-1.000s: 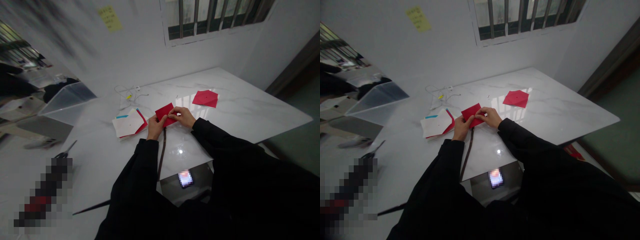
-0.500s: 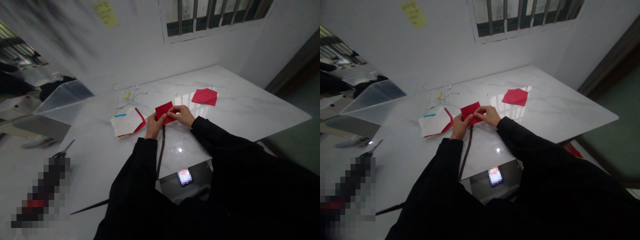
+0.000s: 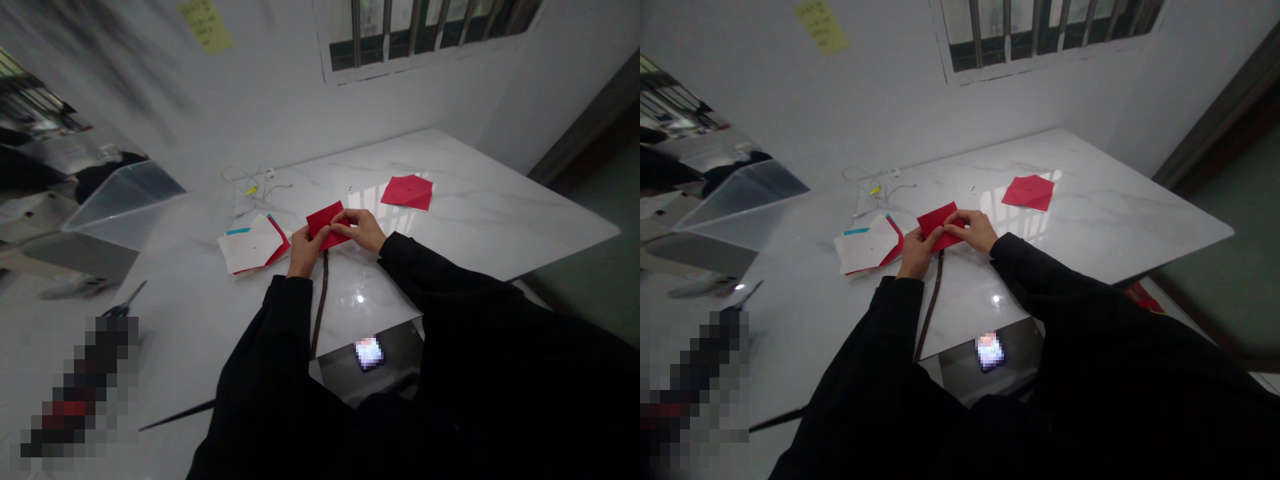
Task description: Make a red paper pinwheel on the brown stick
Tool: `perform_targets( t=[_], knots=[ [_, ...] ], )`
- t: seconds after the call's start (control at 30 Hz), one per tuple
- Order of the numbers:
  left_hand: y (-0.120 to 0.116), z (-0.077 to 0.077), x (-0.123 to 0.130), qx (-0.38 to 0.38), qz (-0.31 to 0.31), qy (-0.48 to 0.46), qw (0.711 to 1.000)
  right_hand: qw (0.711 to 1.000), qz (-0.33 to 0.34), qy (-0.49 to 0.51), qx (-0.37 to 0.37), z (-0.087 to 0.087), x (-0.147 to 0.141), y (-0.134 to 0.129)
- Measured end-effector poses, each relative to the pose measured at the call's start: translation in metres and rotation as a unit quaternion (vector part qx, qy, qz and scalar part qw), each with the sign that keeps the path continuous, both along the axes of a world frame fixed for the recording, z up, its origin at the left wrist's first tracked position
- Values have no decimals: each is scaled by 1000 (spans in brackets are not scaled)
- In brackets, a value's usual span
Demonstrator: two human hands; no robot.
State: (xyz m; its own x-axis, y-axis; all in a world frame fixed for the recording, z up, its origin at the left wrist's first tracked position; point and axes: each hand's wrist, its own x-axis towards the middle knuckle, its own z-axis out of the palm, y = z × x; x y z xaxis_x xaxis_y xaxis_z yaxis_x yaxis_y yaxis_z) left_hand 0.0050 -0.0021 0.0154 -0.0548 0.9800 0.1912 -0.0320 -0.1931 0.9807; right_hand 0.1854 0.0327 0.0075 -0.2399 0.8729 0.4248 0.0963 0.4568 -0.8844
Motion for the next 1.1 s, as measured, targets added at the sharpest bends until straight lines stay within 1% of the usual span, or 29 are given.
perform_targets(
  t=[0.1,0.17,0.33,0.47,0.57,0.73,1.1],
  knots=[
    [0,0,1,-2,6,-2,1000,998,25,48,-13,0,-1,-2],
    [0,0,1,-4,7,-5,1000,997,36,63,-33,1,-1,-4],
    [2,-2,1,-3,7,-12,1000,996,22,59,-61,2,-2,-7],
    [2,-4,0,2,8,-5,1000,995,35,77,-61,-4,-4,-2],
    [2,-4,0,-1,22,2,1000,992,44,98,-70,-7,-5,3],
    [2,-5,0,0,36,5,999,989,50,112,-78,-6,-6,5],
    [3,-6,0,0,38,4,999,990,53,108,-77,-7,-7,4]
  ],
)
